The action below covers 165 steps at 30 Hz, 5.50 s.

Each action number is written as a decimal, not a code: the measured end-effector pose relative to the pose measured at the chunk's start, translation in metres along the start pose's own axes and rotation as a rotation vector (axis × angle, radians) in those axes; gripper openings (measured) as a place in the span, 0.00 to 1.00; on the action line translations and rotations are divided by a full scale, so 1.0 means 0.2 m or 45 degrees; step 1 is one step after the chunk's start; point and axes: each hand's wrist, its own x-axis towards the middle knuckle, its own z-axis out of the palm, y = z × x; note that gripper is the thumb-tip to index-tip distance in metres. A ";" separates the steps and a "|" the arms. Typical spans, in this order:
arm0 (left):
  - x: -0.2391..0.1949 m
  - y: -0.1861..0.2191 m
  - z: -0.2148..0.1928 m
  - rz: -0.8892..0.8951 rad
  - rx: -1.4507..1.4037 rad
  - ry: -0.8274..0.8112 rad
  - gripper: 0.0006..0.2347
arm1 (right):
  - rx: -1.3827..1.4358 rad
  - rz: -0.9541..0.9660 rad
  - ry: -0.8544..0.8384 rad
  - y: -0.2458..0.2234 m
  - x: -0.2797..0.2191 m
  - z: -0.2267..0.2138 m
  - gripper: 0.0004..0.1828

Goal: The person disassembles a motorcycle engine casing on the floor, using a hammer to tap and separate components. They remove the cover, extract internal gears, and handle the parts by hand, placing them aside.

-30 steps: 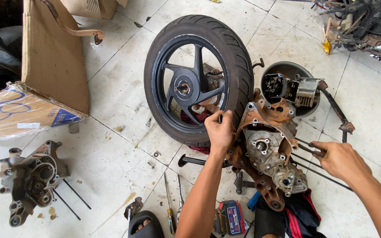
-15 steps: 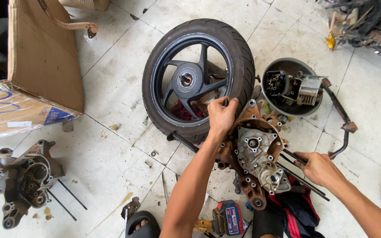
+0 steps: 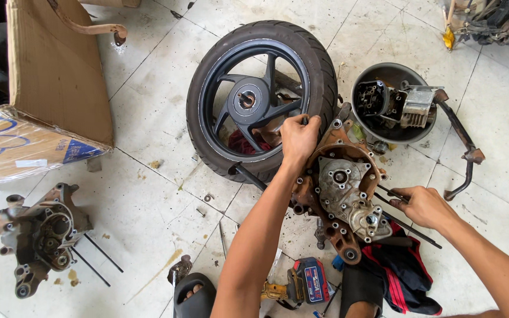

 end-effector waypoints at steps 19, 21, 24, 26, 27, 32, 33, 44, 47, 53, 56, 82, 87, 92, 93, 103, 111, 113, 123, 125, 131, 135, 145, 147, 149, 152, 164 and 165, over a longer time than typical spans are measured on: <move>-0.01 -0.28 0.01 0.070 -0.093 0.022 0.16 | 0.108 -0.199 0.059 0.13 0.05 0.22 0.29; -0.03 -0.31 0.01 0.069 -0.071 0.048 0.16 | 0.144 -0.204 0.081 0.14 -0.02 0.23 0.33; -0.09 -0.34 -0.03 0.155 -0.020 0.089 0.17 | -0.002 -0.296 0.146 0.13 -0.13 0.20 0.34; -0.19 -0.24 -0.08 0.187 0.100 0.113 0.16 | -0.070 -0.312 0.182 0.14 -0.20 0.21 0.34; -0.24 -0.19 -0.10 0.229 0.215 0.132 0.18 | -0.134 -0.325 0.230 0.15 -0.24 0.21 0.35; -0.35 -0.15 -0.13 0.221 0.319 0.159 0.21 | -0.116 -0.360 0.283 0.22 -0.37 0.32 0.32; -0.35 -0.17 -0.12 0.220 0.320 0.175 0.22 | -0.115 -0.358 0.285 0.23 -0.39 0.34 0.32; -0.36 -0.22 -0.12 0.205 0.261 0.204 0.21 | -0.634 -1.279 0.445 0.42 -0.22 1.16 0.11; -0.45 -0.18 -0.14 0.357 0.330 0.227 0.21 | -0.436 -0.664 0.223 0.45 -0.16 1.19 0.25; -0.57 -0.36 -0.17 1.073 0.386 0.644 0.09 | -0.211 -0.030 0.078 0.65 0.18 1.28 0.13; -0.65 -0.59 -0.12 1.079 0.592 0.300 0.09 | -0.513 0.066 0.237 0.56 0.25 1.30 0.09; -0.72 -0.63 -0.10 0.949 1.106 -0.529 0.35 | -0.634 -0.418 -0.136 0.62 -0.51 0.75 0.18; -0.69 -0.64 -0.08 0.967 1.099 -0.453 0.28 | 0.314 -1.024 0.402 0.76 -0.66 0.59 0.12; -0.68 -0.66 -0.05 0.966 1.202 -0.492 0.26 | 0.866 -1.289 0.563 0.28 -0.89 0.23 0.08; -0.68 -0.67 -0.05 0.957 1.233 -0.521 0.28 | 1.058 -1.302 0.461 0.21 -0.90 0.19 0.08; -0.74 -0.74 -0.04 0.962 1.315 -0.339 0.24 | 1.277 -1.894 0.757 -0.64 -0.56 -0.05 0.18; -0.70 -0.80 0.00 0.920 1.254 -0.354 0.30 | 0.645 -1.955 1.351 -0.69 -0.26 0.04 0.16; -0.69 -0.83 0.01 0.904 1.270 -0.370 0.34 | 0.610 -1.949 1.327 -0.69 -0.28 0.04 0.16; -0.75 -0.74 -0.01 0.829 1.231 -0.359 0.28 | 0.743 -1.768 1.019 -0.60 -0.22 0.05 0.21; -0.78 -0.66 -0.04 0.819 1.233 -0.352 0.26 | 0.708 -1.730 1.024 -0.59 -0.27 0.03 0.20; -0.79 -0.66 -0.04 0.785 1.230 -0.359 0.26 | 1.062 -1.893 1.029 -0.64 -0.36 0.07 0.26; -0.78 -0.69 -0.01 0.766 1.208 -0.373 0.29 | 1.139 -1.977 1.017 -0.66 -0.41 0.06 0.30; -0.82 -0.62 -0.05 0.756 1.174 -0.353 0.26 | 1.174 -1.977 1.070 -0.72 -0.57 0.04 0.30; -0.82 -0.63 -0.04 0.774 1.167 -0.337 0.26 | 1.286 -2.106 0.961 -0.72 -0.56 0.04 0.26; -0.81 -0.63 -0.05 0.781 1.168 -0.330 0.25 | 1.323 -2.143 0.950 -0.72 -0.50 0.07 0.26; -0.80 -0.66 -0.02 0.794 1.172 -0.321 0.26 | 1.256 -2.139 1.012 -0.77 -0.58 0.01 0.27; -0.78 -0.69 0.00 0.743 1.178 -0.349 0.32 | 1.084 -1.944 1.179 -0.68 -0.47 0.12 0.30; -0.78 -0.71 0.01 0.723 1.205 -0.368 0.34 | 1.149 -1.995 1.149 -0.65 -0.43 0.16 0.28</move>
